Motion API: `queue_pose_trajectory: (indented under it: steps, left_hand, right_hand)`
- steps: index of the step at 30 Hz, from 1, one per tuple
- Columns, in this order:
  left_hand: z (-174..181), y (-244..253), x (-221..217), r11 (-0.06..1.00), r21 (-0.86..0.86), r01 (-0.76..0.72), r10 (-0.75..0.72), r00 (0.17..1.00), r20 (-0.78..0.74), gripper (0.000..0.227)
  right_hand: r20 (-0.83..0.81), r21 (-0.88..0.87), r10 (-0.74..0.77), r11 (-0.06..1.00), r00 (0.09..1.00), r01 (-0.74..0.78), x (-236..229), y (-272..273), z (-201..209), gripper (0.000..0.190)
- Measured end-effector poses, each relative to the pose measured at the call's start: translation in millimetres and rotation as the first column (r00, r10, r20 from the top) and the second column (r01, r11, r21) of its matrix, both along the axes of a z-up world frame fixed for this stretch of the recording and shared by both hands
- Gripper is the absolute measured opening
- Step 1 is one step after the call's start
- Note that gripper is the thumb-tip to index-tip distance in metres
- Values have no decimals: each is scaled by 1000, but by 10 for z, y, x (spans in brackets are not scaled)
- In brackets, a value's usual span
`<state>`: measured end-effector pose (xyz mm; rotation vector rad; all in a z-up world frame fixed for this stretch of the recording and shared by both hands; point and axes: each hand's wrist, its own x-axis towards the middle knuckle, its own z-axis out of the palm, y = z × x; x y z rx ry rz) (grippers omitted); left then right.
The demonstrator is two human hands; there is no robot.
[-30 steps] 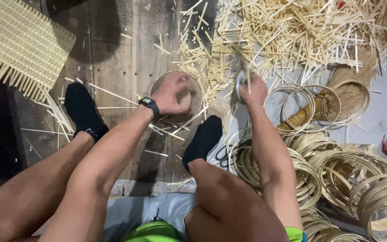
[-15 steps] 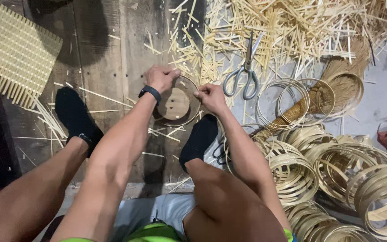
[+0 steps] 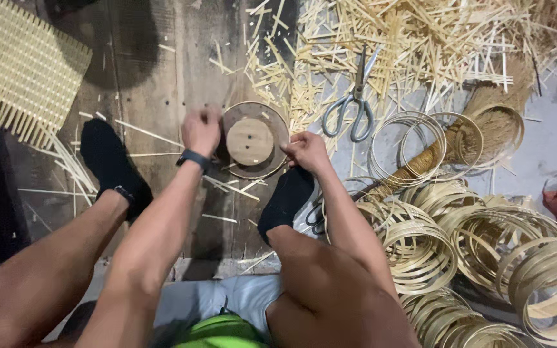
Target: The person weaves thin bamboo strips into a flat square panel and then uses a wooden circular mold and scissors to shape and assemble smaller circular bamboo components.
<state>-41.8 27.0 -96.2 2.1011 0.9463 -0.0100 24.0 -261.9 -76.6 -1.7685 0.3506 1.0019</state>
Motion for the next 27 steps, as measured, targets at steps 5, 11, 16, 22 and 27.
queue_pose_trajectory:
  steps: [5, 11, 16, 22, 27]
  left_hand:
    - [-104, 118, -291, 882, -461, -98, 43, 991, -127, 30]
    - [49, 89, -222, 844, -456, -282, 156, 943, -295, 33]
    - [153, 37, -261, 691, -633, -349, 300, 935, -188, 36]
    - [358, -396, -605, 108, -917, -384, 257, 902, -347, 42]
    - [138, -838, -821, 150, -937, -315, 304, 917, -260, 29]
  right_hand:
    - [87, 64, -68, 996, 994, 63, -105, -72, -173, 30]
    - [130, 89, -97, 992, 987, 86, -182, -46, -80, 25]
    - [5, 318, -359, 885, 933, 339, -175, 55, 314, 29]
    - [-195, 286, -249, 911, 949, 298, -338, 161, 323, 23]
    - [-199, 206, -216, 944, 956, 256, -419, 207, 236, 23]
